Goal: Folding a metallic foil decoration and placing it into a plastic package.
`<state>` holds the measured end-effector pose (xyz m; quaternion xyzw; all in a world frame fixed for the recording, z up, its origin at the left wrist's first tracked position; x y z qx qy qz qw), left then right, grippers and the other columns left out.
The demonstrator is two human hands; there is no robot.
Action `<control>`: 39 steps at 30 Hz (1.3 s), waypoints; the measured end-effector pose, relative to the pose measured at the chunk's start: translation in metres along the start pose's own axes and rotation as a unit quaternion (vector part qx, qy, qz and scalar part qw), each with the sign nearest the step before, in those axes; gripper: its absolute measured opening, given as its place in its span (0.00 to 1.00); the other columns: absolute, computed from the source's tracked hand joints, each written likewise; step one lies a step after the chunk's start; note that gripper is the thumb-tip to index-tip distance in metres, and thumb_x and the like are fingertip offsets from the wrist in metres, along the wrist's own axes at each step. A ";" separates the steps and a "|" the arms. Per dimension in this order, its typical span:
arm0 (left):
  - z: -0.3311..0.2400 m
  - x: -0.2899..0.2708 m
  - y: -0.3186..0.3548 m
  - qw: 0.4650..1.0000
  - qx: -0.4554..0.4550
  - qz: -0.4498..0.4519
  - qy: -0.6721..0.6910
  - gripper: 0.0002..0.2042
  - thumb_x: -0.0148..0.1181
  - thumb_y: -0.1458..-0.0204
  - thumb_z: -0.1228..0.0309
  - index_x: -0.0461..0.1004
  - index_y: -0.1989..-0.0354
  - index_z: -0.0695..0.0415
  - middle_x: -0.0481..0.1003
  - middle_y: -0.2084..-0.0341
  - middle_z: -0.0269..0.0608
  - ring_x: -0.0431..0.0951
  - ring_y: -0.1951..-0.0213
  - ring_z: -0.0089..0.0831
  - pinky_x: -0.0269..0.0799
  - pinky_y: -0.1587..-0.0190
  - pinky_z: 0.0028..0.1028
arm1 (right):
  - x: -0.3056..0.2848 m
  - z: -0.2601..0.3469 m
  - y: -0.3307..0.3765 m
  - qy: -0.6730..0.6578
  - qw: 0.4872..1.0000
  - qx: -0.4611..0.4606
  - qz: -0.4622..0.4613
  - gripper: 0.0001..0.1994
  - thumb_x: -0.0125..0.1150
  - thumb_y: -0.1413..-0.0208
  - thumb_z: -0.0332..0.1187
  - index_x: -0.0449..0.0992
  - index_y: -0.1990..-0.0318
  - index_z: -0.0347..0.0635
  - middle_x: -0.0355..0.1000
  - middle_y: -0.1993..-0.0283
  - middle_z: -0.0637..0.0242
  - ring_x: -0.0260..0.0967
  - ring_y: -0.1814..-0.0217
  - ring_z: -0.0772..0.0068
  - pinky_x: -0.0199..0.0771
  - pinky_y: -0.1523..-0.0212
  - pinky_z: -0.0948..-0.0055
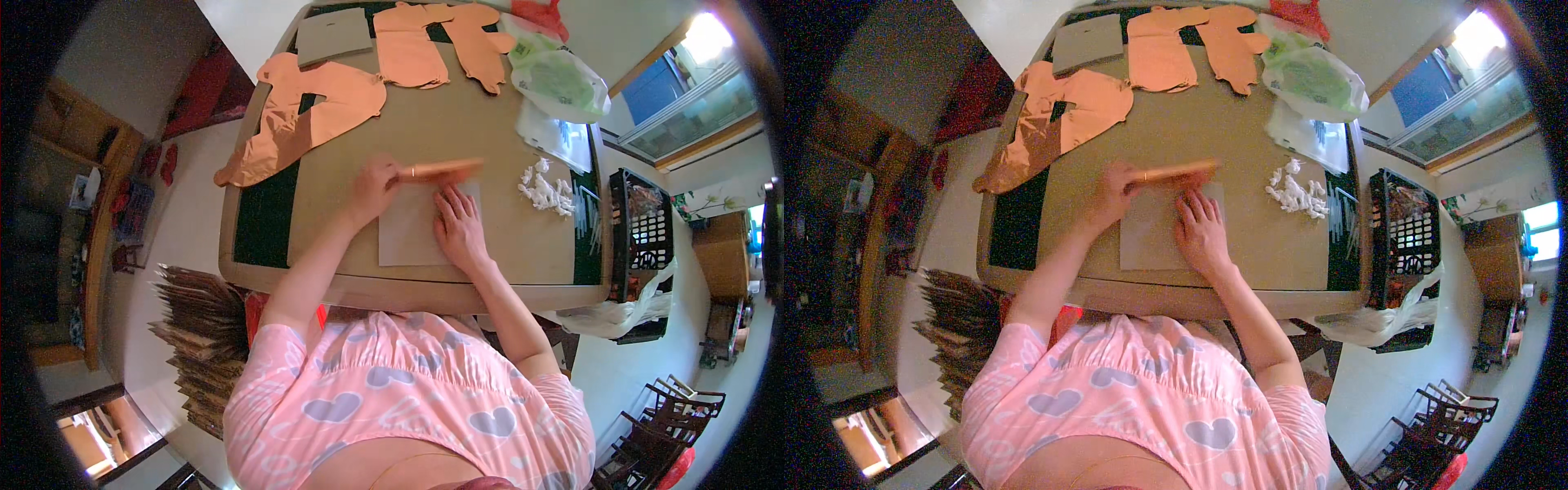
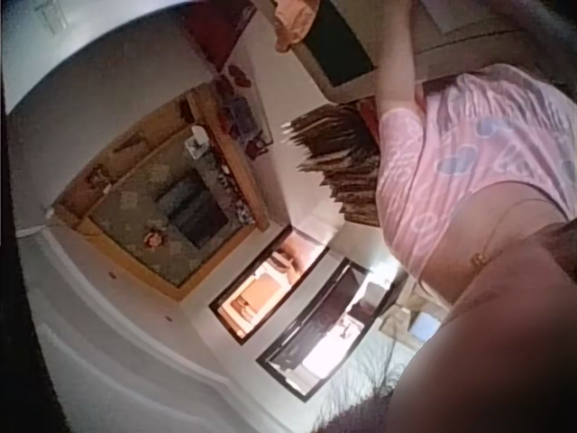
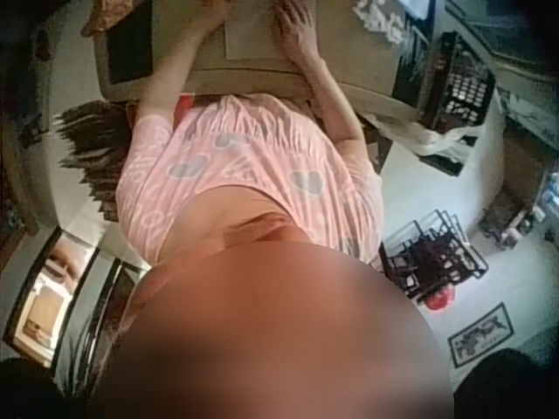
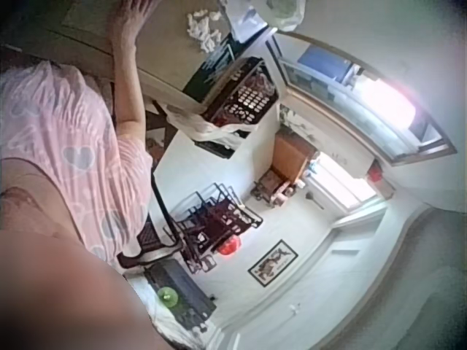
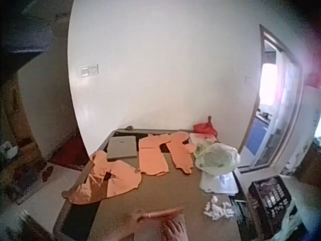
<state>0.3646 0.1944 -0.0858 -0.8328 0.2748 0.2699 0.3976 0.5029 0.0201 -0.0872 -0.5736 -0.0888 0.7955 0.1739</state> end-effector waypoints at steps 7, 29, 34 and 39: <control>-0.010 0.003 0.011 0.999 0.025 0.032 -0.011 0.10 0.61 0.58 0.79 0.77 0.65 0.55 0.74 0.67 0.43 0.73 0.61 0.43 0.70 0.58 0.36 | -0.006 -0.003 -0.004 -0.089 0.996 -0.015 0.002 0.14 0.56 0.48 0.30 0.73 0.53 0.40 0.71 0.51 0.51 0.64 0.46 0.44 0.65 0.45 0.52; -0.006 0.001 0.053 0.986 -0.030 0.053 -0.155 0.21 0.54 0.46 0.68 0.66 0.43 0.58 0.65 0.43 0.42 0.61 0.39 0.41 0.57 0.38 0.44 | 0.009 -0.013 -0.039 0.007 0.999 -0.036 0.038 0.22 0.52 0.39 0.40 0.66 0.39 0.45 0.61 0.35 0.59 0.54 0.31 0.56 0.49 0.34 0.46; -0.018 -0.005 0.049 0.959 -0.039 0.113 -0.257 0.22 0.51 0.43 0.63 0.64 0.41 0.57 0.63 0.40 0.39 0.57 0.36 0.40 0.50 0.35 0.51 | 0.003 -0.007 -0.026 0.021 0.996 -0.065 0.052 0.22 0.51 0.39 0.39 0.65 0.38 0.48 0.59 0.33 0.60 0.52 0.30 0.54 0.46 0.32 0.46; -0.023 -0.007 0.048 0.961 -0.046 0.114 -0.248 0.21 0.50 0.43 0.65 0.65 0.42 0.57 0.64 0.41 0.38 0.57 0.36 0.40 0.49 0.35 0.52 | -0.002 -0.005 -0.023 0.016 0.996 -0.066 0.062 0.24 0.51 0.40 0.41 0.64 0.37 0.48 0.58 0.33 0.60 0.51 0.30 0.54 0.43 0.31 0.46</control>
Point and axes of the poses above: each hand's wrist, its own y-axis away from the middle knuckle, its own x-axis out of the palm, z = x × y, the point moved 2 cm from there along -y, towards the middle knuckle
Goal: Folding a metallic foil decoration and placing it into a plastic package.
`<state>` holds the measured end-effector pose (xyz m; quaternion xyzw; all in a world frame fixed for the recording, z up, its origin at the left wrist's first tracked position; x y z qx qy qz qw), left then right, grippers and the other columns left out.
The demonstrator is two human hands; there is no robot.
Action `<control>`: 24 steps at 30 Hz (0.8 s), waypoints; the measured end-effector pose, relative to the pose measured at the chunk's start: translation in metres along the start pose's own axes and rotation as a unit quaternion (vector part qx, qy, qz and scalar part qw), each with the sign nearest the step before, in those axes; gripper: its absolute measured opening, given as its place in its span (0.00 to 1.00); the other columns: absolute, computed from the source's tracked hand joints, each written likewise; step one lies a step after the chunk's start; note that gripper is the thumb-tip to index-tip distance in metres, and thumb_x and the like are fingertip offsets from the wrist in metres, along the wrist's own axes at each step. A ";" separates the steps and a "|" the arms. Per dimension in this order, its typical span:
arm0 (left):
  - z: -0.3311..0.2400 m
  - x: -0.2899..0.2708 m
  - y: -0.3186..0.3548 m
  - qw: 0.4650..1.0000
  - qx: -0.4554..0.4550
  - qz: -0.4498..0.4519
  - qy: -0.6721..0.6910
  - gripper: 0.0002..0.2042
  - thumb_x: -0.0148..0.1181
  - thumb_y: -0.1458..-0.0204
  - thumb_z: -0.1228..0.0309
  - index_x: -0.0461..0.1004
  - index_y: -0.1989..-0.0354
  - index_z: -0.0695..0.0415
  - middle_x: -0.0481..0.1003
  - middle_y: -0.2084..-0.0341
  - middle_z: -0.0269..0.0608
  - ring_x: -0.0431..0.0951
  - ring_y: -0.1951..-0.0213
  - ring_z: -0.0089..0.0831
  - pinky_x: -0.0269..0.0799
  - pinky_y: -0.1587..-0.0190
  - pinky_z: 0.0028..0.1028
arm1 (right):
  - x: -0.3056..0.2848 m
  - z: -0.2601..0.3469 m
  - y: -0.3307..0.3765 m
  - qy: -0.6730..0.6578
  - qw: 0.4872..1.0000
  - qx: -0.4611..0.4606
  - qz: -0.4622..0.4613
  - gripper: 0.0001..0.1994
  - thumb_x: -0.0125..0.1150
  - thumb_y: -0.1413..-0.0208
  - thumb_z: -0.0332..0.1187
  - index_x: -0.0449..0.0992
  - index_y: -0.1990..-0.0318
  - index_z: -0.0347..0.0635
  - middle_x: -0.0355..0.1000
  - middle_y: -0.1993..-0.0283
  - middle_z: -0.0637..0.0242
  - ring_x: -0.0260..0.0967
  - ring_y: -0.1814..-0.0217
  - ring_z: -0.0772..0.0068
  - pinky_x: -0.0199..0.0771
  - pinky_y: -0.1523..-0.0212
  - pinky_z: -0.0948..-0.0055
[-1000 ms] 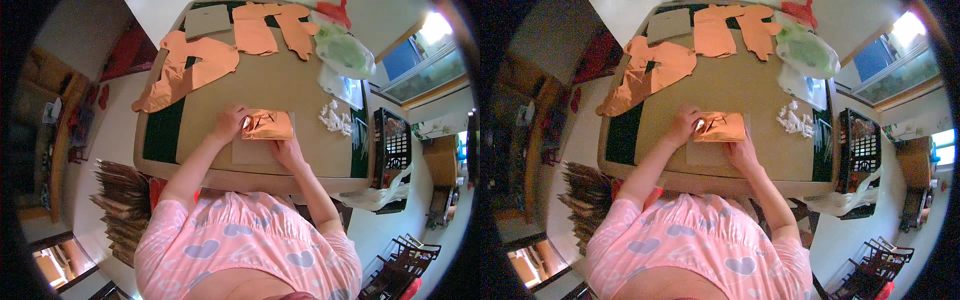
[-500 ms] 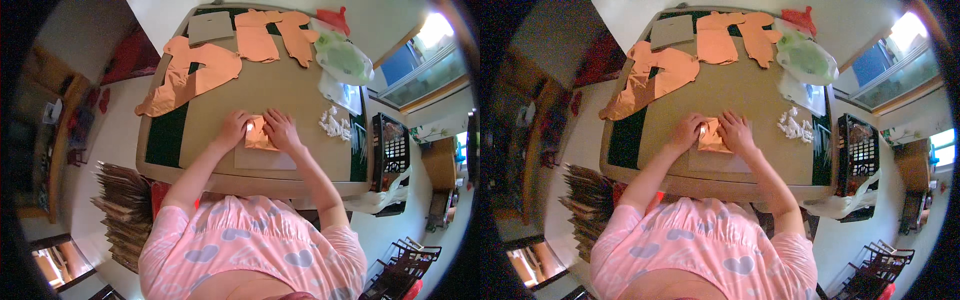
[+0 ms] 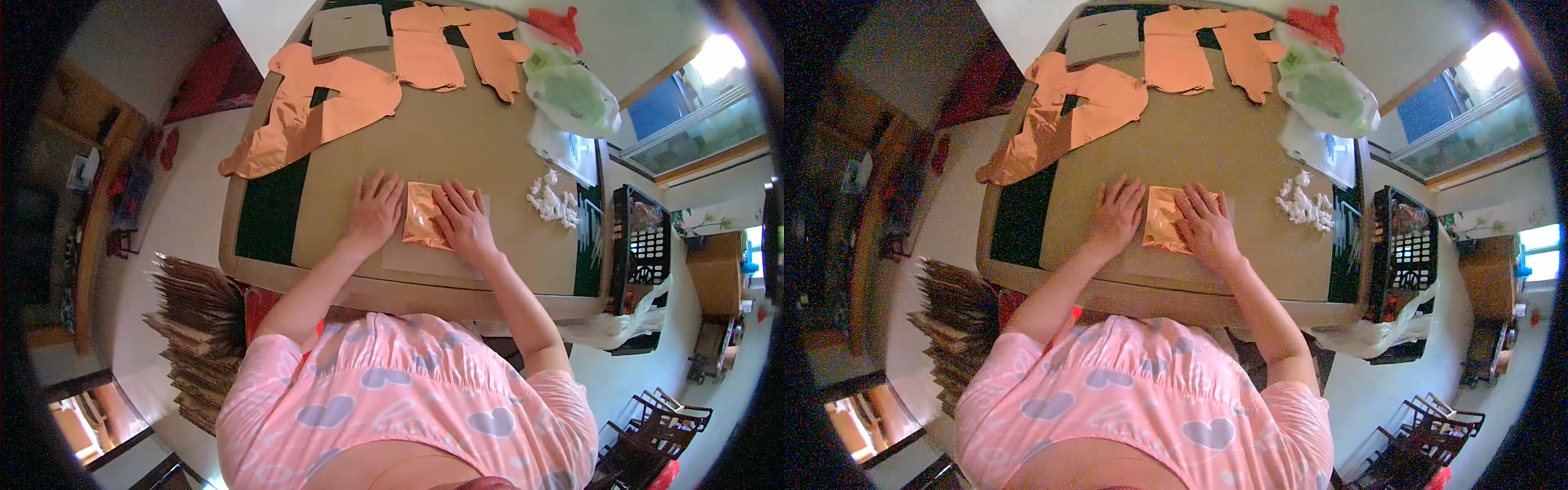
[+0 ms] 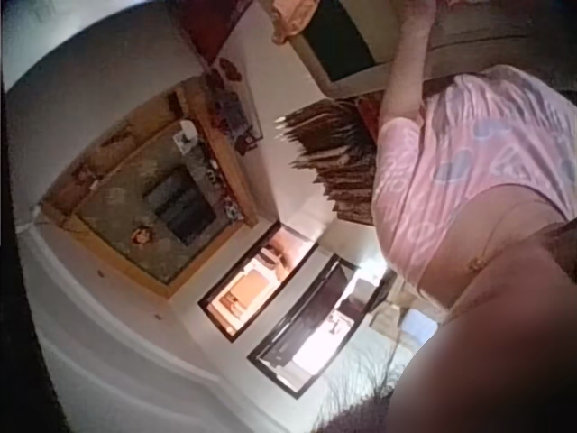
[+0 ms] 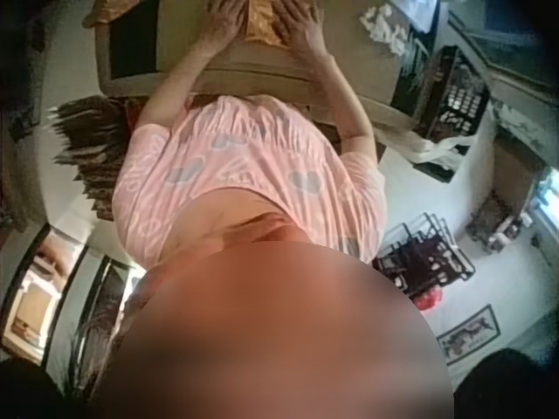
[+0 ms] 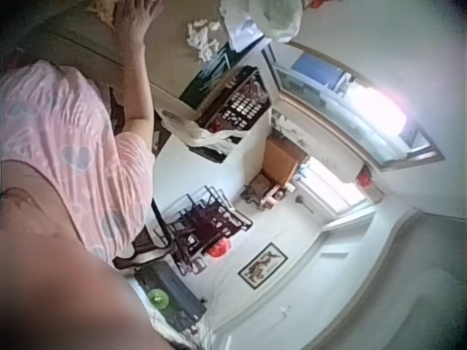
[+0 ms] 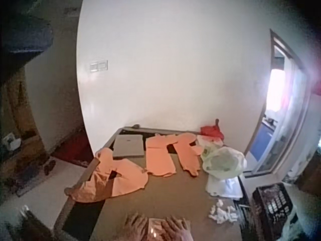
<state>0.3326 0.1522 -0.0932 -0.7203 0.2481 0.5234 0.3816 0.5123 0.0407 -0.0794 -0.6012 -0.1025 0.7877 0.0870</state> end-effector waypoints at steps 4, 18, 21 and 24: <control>0.002 -0.002 -0.007 0.998 -0.027 0.006 0.049 0.21 0.50 0.44 0.68 0.65 0.41 0.57 0.64 0.41 0.40 0.57 0.35 0.41 0.48 0.34 0.49 | 0.002 0.001 0.001 0.005 1.000 -0.002 0.003 0.24 0.51 0.39 0.41 0.63 0.36 0.48 0.58 0.33 0.59 0.51 0.29 0.54 0.43 0.31 0.47; -0.007 -0.017 0.007 0.995 -0.019 -0.092 0.030 0.11 0.55 0.46 0.69 0.72 0.56 0.56 0.72 0.53 0.40 0.67 0.45 0.38 0.62 0.43 0.41 | 0.001 0.001 0.001 0.022 0.999 -0.025 -0.002 0.24 0.51 0.41 0.42 0.63 0.38 0.47 0.58 0.34 0.59 0.51 0.30 0.55 0.46 0.32 0.44; -0.022 -0.030 0.008 0.959 -0.132 -0.008 0.250 0.10 0.59 0.48 0.68 0.71 0.59 0.55 0.75 0.64 0.39 0.73 0.55 0.39 0.66 0.52 0.44 | -0.001 0.001 0.001 0.015 1.000 -0.016 0.007 0.24 0.51 0.40 0.41 0.62 0.37 0.47 0.58 0.33 0.59 0.50 0.30 0.55 0.46 0.32 0.44; -0.030 -0.034 0.019 0.934 -0.186 0.024 0.304 0.13 0.62 0.51 0.70 0.68 0.58 0.55 0.75 0.74 0.38 0.74 0.66 0.41 0.66 0.59 0.44 | 0.001 0.002 0.001 0.009 1.000 -0.003 0.017 0.24 0.50 0.39 0.41 0.61 0.37 0.47 0.57 0.33 0.58 0.50 0.29 0.55 0.45 0.32 0.44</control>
Point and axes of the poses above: each hand's wrist, its own y-axis away from the middle knuckle, its own x-axis out of the palm, z = x × y, the point moved 2 cm from there along -y, towards the middle knuckle
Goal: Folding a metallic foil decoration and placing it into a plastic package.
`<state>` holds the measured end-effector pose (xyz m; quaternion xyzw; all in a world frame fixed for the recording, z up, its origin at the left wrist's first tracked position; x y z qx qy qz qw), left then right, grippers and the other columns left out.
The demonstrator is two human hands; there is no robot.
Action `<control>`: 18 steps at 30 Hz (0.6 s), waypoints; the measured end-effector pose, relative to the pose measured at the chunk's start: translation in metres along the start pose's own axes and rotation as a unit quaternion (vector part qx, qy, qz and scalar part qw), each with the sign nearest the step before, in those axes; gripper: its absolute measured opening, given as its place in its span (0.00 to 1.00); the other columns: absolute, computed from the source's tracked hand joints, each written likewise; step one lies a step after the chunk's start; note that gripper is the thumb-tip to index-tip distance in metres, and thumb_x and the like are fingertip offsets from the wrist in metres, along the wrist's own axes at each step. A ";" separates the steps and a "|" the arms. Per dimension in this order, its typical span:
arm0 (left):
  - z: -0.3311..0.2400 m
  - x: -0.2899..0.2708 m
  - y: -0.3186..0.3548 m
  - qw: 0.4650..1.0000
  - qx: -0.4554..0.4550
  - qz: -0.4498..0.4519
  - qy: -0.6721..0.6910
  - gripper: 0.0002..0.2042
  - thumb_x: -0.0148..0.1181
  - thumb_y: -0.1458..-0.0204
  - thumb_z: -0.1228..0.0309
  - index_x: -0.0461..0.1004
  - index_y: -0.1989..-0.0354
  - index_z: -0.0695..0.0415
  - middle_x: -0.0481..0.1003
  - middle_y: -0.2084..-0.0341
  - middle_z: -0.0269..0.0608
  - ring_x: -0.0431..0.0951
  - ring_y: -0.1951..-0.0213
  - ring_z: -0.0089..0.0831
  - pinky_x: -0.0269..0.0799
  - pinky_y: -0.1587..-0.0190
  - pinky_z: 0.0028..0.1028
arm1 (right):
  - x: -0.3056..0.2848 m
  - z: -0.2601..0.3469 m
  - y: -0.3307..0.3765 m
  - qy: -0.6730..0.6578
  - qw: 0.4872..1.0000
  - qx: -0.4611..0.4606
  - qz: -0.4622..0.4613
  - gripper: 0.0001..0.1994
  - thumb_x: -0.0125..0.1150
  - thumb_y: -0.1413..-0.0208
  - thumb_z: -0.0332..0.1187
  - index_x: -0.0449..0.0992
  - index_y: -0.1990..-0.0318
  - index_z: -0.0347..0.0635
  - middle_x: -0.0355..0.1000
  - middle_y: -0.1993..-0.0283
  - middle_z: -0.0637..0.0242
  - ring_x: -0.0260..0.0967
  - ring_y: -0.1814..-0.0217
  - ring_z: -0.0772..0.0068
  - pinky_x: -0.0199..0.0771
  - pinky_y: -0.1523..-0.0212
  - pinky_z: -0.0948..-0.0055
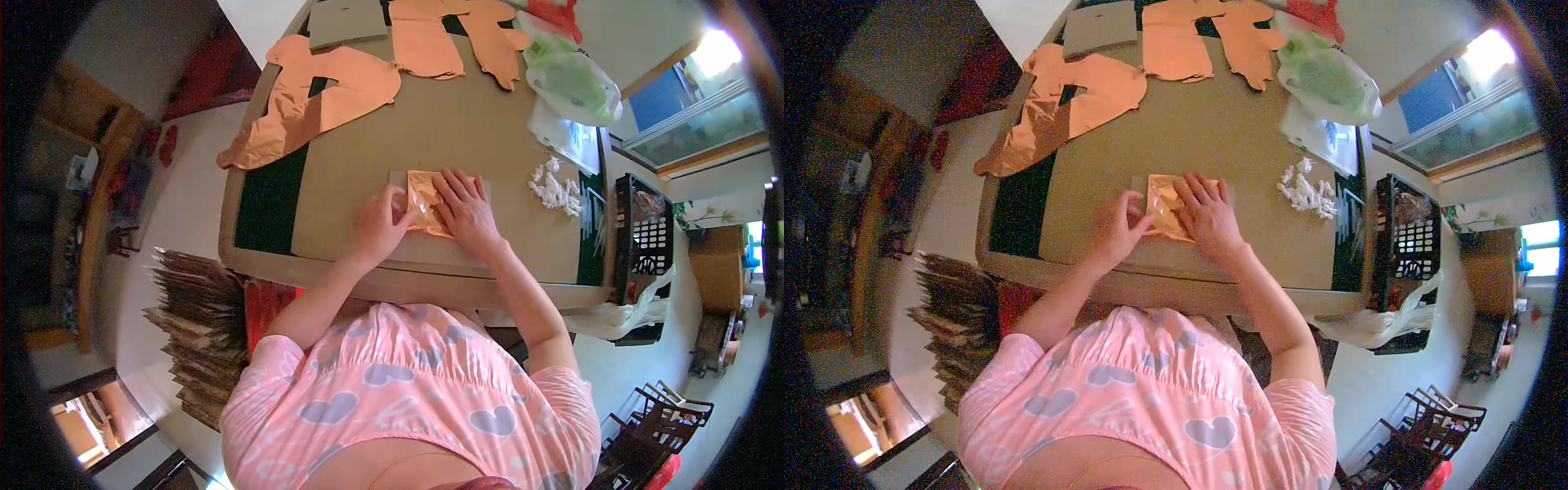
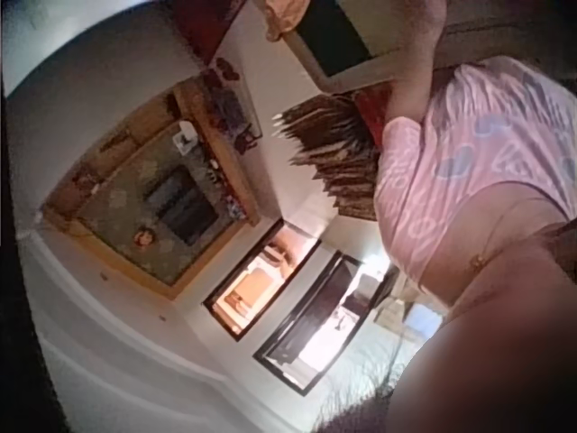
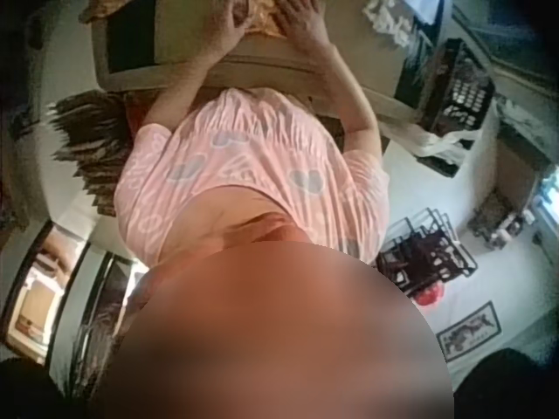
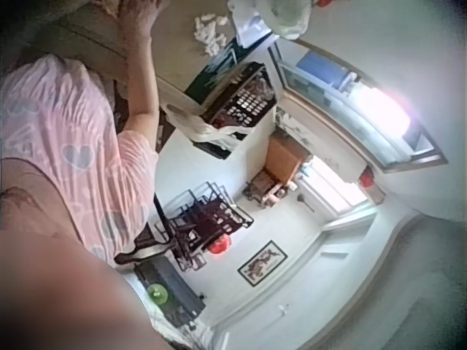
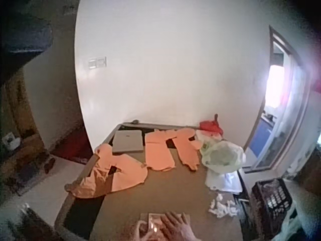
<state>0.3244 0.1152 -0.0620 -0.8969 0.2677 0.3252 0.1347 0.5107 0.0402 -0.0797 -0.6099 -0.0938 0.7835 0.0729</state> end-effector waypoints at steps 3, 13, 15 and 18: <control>0.006 0.007 0.006 0.999 -0.026 0.020 0.038 0.19 0.66 0.54 0.74 0.67 0.54 0.58 0.74 0.74 0.43 0.75 0.69 0.39 0.70 0.65 0.38 | -0.003 0.002 -0.001 -0.003 1.000 0.001 0.008 0.24 0.49 0.39 0.42 0.60 0.36 0.47 0.56 0.32 0.58 0.49 0.29 0.54 0.43 0.31 0.44; 0.009 0.020 -0.007 0.983 0.147 -0.057 -0.093 0.18 0.60 0.50 0.75 0.68 0.50 0.58 0.70 0.51 0.49 0.69 0.47 0.47 0.64 0.44 0.41 | 0.003 -0.002 0.000 0.008 1.000 -0.001 0.017 0.24 0.47 0.37 0.42 0.60 0.35 0.49 0.55 0.32 0.59 0.47 0.28 0.55 0.41 0.30 0.48; 0.039 0.031 -0.020 0.970 0.138 -0.143 -0.137 0.17 0.55 0.46 0.71 0.69 0.47 0.55 0.68 0.46 0.44 0.65 0.43 0.44 0.59 0.40 0.46 | 0.003 0.001 0.001 0.011 1.000 -0.006 0.019 0.24 0.47 0.37 0.42 0.60 0.35 0.49 0.55 0.32 0.59 0.47 0.28 0.55 0.41 0.30 0.48; 0.034 0.010 -0.023 0.935 0.150 -0.095 -0.307 0.18 0.52 0.44 0.68 0.70 0.45 0.54 0.67 0.43 0.43 0.62 0.39 0.43 0.54 0.37 0.50 | 0.003 -0.005 0.001 0.010 1.000 -0.006 0.020 0.24 0.48 0.38 0.42 0.61 0.36 0.48 0.56 0.32 0.59 0.48 0.28 0.54 0.42 0.30 0.46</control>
Point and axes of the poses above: each hand's wrist, its own y-axis away from the middle knuckle, its own x-axis out of the palm, z = x × y, the point moved 2 cm from there along -y, towards the middle knuckle
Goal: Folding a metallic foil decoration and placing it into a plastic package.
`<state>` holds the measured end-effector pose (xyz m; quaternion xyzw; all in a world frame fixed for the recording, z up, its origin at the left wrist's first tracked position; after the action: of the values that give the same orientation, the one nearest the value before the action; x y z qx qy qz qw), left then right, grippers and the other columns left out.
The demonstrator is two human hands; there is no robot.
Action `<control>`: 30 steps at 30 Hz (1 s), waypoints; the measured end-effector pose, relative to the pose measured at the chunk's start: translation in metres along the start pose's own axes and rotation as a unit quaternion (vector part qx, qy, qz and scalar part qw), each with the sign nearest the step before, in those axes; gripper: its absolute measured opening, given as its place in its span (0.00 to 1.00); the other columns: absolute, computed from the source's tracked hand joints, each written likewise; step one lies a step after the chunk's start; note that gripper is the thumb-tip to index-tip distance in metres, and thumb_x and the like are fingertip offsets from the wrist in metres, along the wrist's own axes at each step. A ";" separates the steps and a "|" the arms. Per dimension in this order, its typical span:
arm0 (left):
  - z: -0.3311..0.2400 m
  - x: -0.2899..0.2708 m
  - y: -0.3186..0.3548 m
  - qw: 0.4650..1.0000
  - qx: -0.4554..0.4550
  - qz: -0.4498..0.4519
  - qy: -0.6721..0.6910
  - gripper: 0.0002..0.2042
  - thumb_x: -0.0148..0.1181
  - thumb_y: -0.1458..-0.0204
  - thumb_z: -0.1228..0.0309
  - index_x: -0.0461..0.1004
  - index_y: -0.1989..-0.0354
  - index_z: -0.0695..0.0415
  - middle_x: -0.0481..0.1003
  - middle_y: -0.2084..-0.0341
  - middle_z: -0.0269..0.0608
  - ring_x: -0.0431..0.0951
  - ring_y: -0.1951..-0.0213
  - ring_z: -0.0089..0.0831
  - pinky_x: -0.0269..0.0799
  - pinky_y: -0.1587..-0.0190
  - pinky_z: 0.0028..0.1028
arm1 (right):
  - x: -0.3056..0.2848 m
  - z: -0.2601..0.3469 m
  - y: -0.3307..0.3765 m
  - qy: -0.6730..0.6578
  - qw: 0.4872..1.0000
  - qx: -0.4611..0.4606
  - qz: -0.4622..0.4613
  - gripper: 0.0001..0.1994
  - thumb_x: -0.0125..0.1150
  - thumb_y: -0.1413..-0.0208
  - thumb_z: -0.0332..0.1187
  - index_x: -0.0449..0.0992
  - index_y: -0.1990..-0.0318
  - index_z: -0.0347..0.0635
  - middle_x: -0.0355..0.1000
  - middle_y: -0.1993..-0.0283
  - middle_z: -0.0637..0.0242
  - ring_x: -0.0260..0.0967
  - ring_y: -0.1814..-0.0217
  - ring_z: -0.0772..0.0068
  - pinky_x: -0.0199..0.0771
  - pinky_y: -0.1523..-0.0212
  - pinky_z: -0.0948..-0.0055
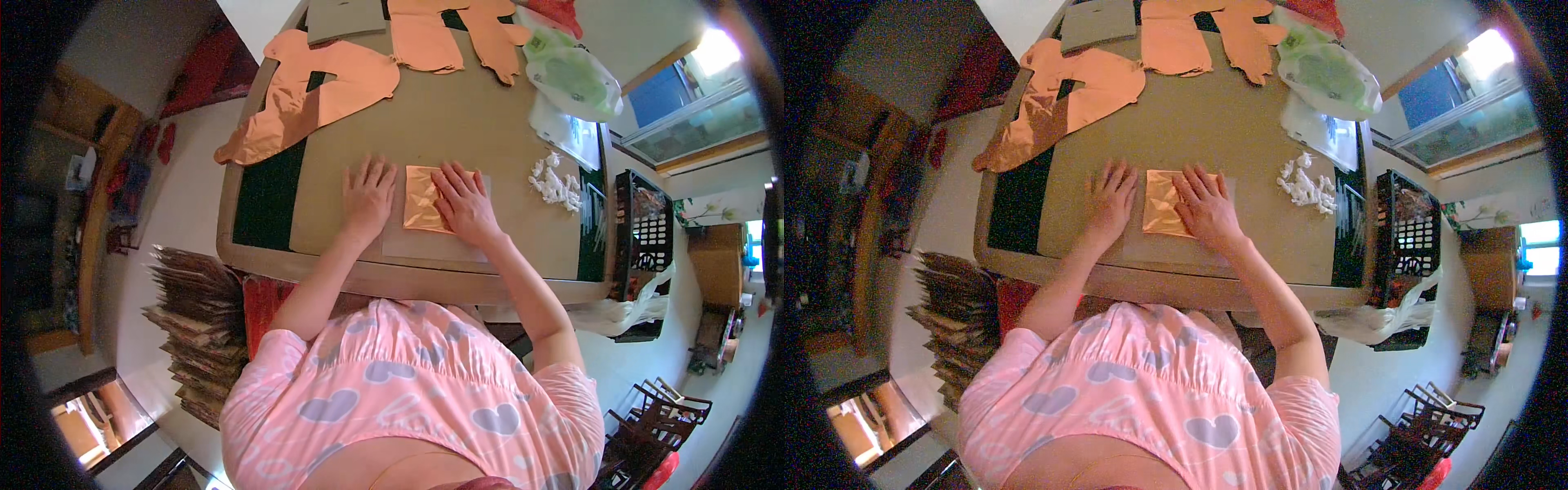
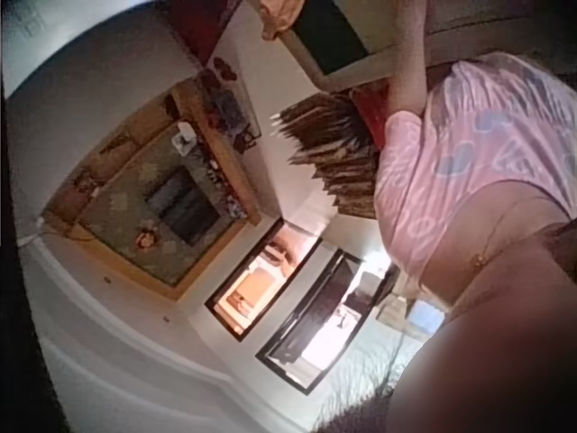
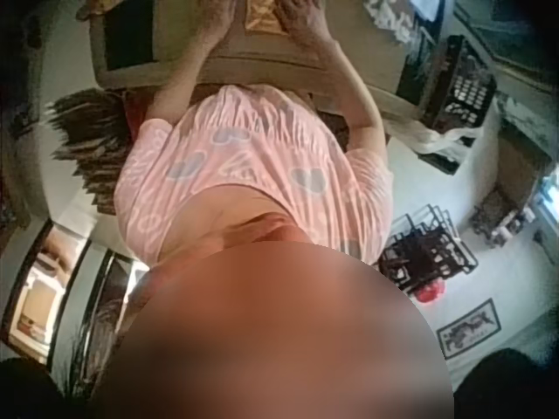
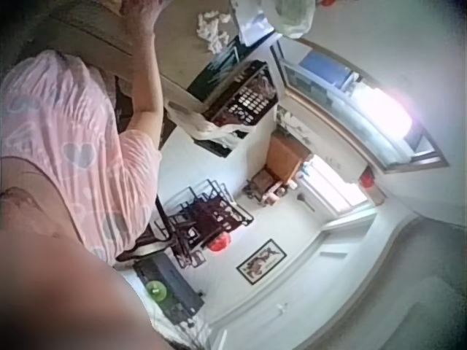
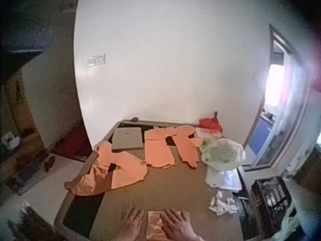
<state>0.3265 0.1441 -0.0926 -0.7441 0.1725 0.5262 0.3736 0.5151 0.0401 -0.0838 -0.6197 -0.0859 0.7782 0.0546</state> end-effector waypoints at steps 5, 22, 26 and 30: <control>-0.001 -0.013 -0.012 0.999 -0.010 0.036 -0.004 0.17 0.50 0.43 0.66 0.70 0.45 0.54 0.65 0.41 0.43 0.60 0.37 0.43 0.51 0.36 0.53 | -0.002 0.002 -0.001 0.006 1.000 -0.013 -0.016 0.24 0.49 0.39 0.42 0.62 0.37 0.47 0.56 0.32 0.59 0.49 0.29 0.54 0.42 0.31 0.45; -0.019 0.003 0.026 0.983 0.049 0.174 0.034 0.38 0.52 0.47 0.46 0.51 0.31 0.51 0.45 0.30 0.38 0.42 0.29 0.39 0.32 0.34 0.63 | -0.006 0.006 -0.001 0.003 1.000 -0.005 0.003 0.24 0.50 0.39 0.40 0.61 0.36 0.46 0.55 0.31 0.60 0.48 0.28 0.57 0.40 0.30 0.47; -0.019 0.010 0.027 0.988 0.057 0.139 0.033 0.38 0.53 0.48 0.46 0.53 0.32 0.52 0.49 0.31 0.39 0.45 0.30 0.37 0.37 0.36 0.66 | 0.001 0.034 0.029 -0.004 0.998 -0.060 0.013 0.25 0.54 0.44 0.36 0.64 0.38 0.42 0.56 0.32 0.60 0.49 0.28 0.59 0.42 0.31 0.46; -0.020 0.008 0.027 0.986 0.049 0.149 0.052 0.40 0.54 0.49 0.45 0.50 0.31 0.52 0.48 0.31 0.38 0.46 0.30 0.38 0.37 0.36 0.65 | -0.008 0.069 0.059 0.021 0.999 -0.027 0.035 0.27 0.54 0.44 0.37 0.62 0.37 0.40 0.54 0.31 0.62 0.49 0.28 0.64 0.42 0.30 0.48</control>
<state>0.3250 0.1128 -0.1071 -0.7173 0.3260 0.5277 0.3175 0.4508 -0.0235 -0.0726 -0.6400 -0.0841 0.7637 0.0127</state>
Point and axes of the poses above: each hand's wrist, its own y-axis away from the middle knuckle, its own x-axis out of the palm, z = x × y, the point moved 2 cm from there along -y, towards the middle knuckle
